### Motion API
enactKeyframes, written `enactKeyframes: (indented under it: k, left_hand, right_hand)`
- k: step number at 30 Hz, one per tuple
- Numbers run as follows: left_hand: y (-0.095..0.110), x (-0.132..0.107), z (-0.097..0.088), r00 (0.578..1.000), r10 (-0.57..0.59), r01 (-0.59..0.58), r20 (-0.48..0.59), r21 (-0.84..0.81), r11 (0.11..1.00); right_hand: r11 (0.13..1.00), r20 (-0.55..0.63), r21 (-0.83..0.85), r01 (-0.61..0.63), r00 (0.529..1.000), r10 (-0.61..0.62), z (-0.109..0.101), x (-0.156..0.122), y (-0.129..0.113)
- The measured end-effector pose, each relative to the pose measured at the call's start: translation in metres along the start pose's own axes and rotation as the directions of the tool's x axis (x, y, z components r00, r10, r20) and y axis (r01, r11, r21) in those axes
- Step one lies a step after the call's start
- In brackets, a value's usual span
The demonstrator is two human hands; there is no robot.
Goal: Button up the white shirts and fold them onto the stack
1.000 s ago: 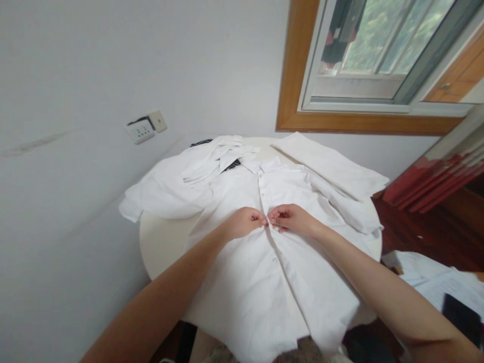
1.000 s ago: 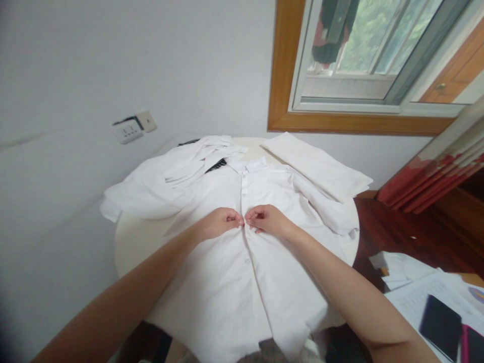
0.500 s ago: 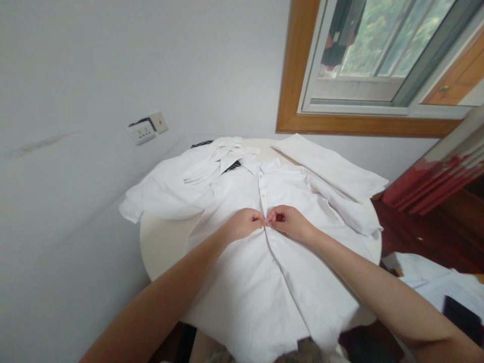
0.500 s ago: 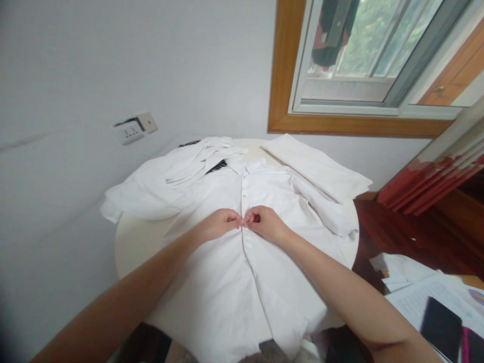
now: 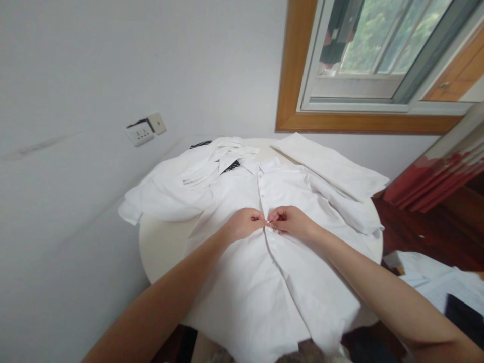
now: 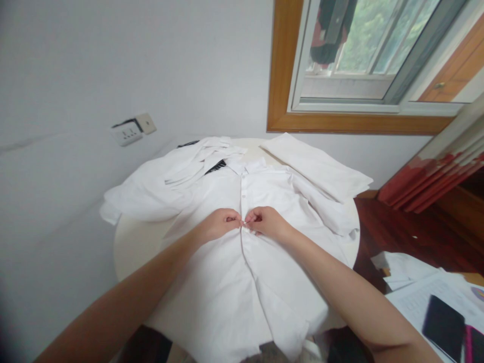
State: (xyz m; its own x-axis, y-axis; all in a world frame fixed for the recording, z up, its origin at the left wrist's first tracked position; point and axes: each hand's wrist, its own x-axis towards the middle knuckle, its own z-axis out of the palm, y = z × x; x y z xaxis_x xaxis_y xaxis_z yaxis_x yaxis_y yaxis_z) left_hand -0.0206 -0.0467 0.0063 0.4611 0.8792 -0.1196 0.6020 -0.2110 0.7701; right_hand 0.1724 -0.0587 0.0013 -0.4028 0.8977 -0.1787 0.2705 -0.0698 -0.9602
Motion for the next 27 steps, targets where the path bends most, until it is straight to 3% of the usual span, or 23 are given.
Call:
enactKeyframes:
  k: [9, 20, 27]
  left_hand:
    - [0.002, 0.0, -0.002, 0.998, 0.052, -0.05, -0.043, 0.041, 0.998]
    - [-0.001, 0.0, 0.0, 0.999, -0.007, 0.01, -0.031, 0.088, 0.996]
    - [0.001, 0.001, -0.002, 1.0, 0.013, -0.011, -0.018, 0.132, 0.991]
  right_hand:
    - [0.992, 0.05, 0.102, -0.071, 0.997, 0.066, -0.004, -0.003, -0.007]
    - [1.0, 0.026, -0.017, -0.014, 1.0, 0.014, 0.001, 0.001, 0.002]
    - [0.989, 0.013, -0.134, 0.054, 0.999, -0.052, 0.004, -0.001, 0.002]
